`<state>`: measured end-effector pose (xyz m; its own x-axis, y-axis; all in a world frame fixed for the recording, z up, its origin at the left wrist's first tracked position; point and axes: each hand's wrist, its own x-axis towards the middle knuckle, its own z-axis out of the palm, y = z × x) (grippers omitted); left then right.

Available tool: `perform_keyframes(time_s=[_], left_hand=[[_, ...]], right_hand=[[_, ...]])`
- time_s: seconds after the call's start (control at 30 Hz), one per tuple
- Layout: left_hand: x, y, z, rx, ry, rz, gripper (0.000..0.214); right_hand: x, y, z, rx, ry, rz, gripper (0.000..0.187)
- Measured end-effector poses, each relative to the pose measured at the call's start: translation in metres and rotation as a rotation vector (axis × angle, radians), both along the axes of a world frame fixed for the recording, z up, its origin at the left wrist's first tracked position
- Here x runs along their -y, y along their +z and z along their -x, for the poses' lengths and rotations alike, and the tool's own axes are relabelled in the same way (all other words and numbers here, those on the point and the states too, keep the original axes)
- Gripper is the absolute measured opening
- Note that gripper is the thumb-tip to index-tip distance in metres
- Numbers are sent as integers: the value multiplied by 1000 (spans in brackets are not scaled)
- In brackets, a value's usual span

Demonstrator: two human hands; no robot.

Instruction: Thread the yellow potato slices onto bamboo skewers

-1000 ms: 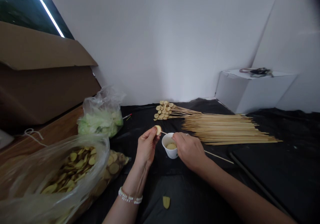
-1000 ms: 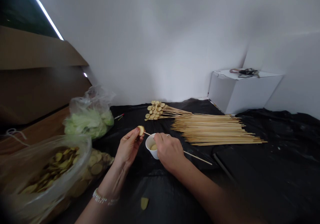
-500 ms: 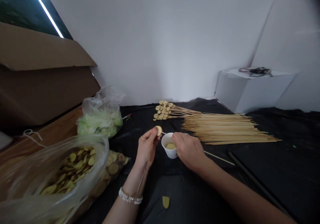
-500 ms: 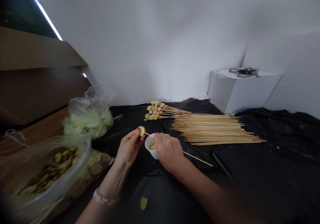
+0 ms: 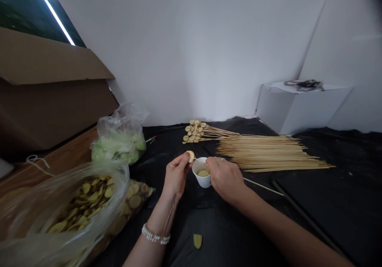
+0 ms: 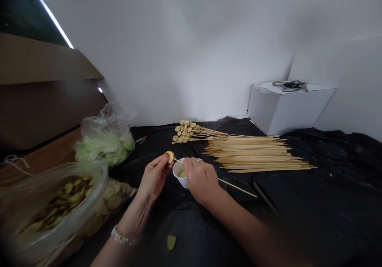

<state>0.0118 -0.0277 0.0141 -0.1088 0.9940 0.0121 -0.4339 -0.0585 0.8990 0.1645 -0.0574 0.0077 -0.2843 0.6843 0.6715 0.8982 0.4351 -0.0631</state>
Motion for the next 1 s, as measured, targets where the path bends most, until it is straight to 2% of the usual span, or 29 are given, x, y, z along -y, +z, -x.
perform_keyframes(time_s=[0.2,0.47,0.67,1.0], left_hand=[[-1,-1,1,33,-36,13,26],[-6,3,10,87,98,4,28],[-8,2,12,98,84,36,25],[-7,1,12,81,56,28,27]], right_hand=[[-1,0,0,26,-19,57,17],[-5,2,-3,-11,18,-58,19],[-6,-3,-3,1,8,-106,21],[-6,-4,-4,19,5,21,17]])
